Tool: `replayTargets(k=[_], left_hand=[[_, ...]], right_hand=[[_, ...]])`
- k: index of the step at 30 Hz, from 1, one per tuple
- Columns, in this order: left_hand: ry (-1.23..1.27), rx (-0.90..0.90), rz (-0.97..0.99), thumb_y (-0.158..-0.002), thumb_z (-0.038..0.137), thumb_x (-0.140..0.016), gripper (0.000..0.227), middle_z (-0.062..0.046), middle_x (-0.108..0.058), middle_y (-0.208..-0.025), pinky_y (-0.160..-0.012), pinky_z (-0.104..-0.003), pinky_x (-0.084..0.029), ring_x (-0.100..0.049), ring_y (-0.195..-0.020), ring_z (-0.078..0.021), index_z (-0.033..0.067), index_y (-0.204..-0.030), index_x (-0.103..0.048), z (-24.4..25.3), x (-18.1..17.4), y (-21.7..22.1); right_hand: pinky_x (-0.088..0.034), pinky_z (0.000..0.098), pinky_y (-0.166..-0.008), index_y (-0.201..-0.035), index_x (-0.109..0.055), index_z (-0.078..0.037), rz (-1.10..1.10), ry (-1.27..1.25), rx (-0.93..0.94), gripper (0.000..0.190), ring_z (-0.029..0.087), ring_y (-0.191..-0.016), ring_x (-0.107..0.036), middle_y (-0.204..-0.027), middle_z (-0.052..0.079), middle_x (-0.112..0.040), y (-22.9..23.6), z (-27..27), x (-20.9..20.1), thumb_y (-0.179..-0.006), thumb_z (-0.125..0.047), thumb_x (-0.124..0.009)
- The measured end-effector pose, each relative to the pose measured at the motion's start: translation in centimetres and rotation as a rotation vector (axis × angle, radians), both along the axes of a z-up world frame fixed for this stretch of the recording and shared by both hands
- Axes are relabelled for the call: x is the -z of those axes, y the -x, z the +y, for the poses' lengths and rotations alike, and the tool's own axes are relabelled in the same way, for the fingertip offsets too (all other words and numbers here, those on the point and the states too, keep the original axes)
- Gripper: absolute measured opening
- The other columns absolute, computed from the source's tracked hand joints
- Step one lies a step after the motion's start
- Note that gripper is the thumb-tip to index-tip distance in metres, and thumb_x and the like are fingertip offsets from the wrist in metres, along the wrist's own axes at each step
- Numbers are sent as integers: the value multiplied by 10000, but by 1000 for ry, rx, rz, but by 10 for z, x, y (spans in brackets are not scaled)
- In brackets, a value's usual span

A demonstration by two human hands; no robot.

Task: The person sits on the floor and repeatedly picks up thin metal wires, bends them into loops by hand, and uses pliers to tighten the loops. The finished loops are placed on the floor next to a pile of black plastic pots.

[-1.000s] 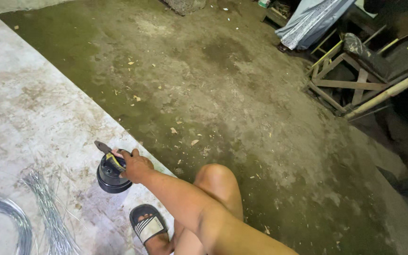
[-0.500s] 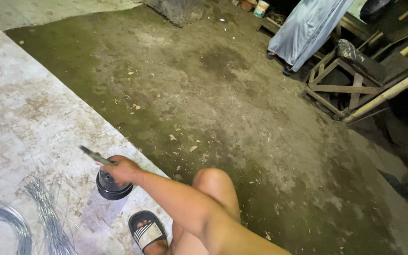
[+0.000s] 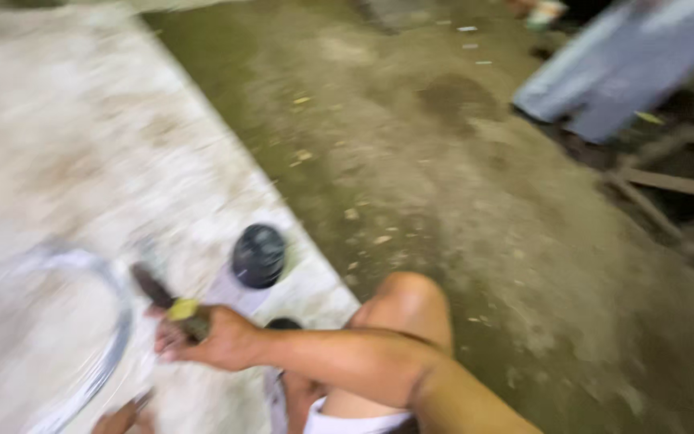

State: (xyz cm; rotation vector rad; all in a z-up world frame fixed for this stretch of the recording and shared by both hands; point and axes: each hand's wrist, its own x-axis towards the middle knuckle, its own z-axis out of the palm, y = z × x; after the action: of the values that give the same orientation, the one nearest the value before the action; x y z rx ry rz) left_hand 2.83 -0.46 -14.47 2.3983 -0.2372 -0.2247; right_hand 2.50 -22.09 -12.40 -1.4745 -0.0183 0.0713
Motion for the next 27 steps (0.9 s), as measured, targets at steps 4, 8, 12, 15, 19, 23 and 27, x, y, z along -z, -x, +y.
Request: replayTargets(k=[4, 8, 12, 15, 19, 23, 27], left_hand=[[122, 109, -130, -866, 119, -678, 174, -173, -719, -999, -717, -450, -565, -693, -827, -390, 57, -1003, -766, -4, -42, 17], [183, 11, -233, -923, 114, -668, 164, -165, -666, -902, -645, -456, -533, -664, -753, -380, 30, -1046, -736, -22, -84, 23], [202, 36, -246, -937, 128, -672, 155, -153, -658, -892, -638, -458, -531, -662, -743, -377, 36, -1042, -739, -20, -103, 19], [198, 52, -228, -944, 137, -670, 164, -144, -662, -899, -640, -458, -533, -667, -742, -371, 38, -1056, -737, -17, -105, 19], [173, 64, -210, -961, 154, -668, 146, -141, -663, -902, -654, -456, -539, -667, -742, -365, 48, -1027, -743, -16, -103, 19], [272, 17, -199, -930, 156, -700, 165, -130, -678, -874, -636, -430, -531, -673, -726, -337, 48, -1041, -756, -19, -102, 19], [448, -37, -91, -934, 122, -690, 145, -116, -701, -891, -597, -380, -522, -675, -677, -284, 38, -1035, -753, -17, -108, 18]], right_hand=[[-570, 328, -985, -1281, -631, 5, -165, 238, 78, 276, 157, -1066, -683, -1134, 64, -722, 11, 13, 23, -1027, -79, -702], [-543, 283, -912, -1256, -610, 0, -38, 84, 231, 391, 105, -953, -632, -1036, 15, -672, 16, 13, 14, -896, -2, -763], [-550, 259, -821, -1218, -564, -17, 63, -56, 165, 367, 93, -942, -650, -1014, 5, -656, 13, 18, -6, -893, 2, -734], [-558, 268, -761, -1170, -588, -9, 125, -109, 147, 307, 115, -898, -680, -1002, 47, -682, 8, 18, -12, -897, 7, -728], [-547, 274, -741, -1160, -596, -8, 110, -53, 170, 291, 121, -823, -650, -982, 90, -699, 0, 17, -15, -911, 6, -747], [-532, 275, -737, -1158, -585, -10, 129, -133, 192, 271, 127, -850, -657, -986, 77, -684, 1, 18, -20, -924, -6, -722], [-549, 290, -759, -1174, -579, -8, 77, -217, 199, 257, 148, -876, -669, -987, 75, -670, -2, 17, -28, -944, -3, -694]])
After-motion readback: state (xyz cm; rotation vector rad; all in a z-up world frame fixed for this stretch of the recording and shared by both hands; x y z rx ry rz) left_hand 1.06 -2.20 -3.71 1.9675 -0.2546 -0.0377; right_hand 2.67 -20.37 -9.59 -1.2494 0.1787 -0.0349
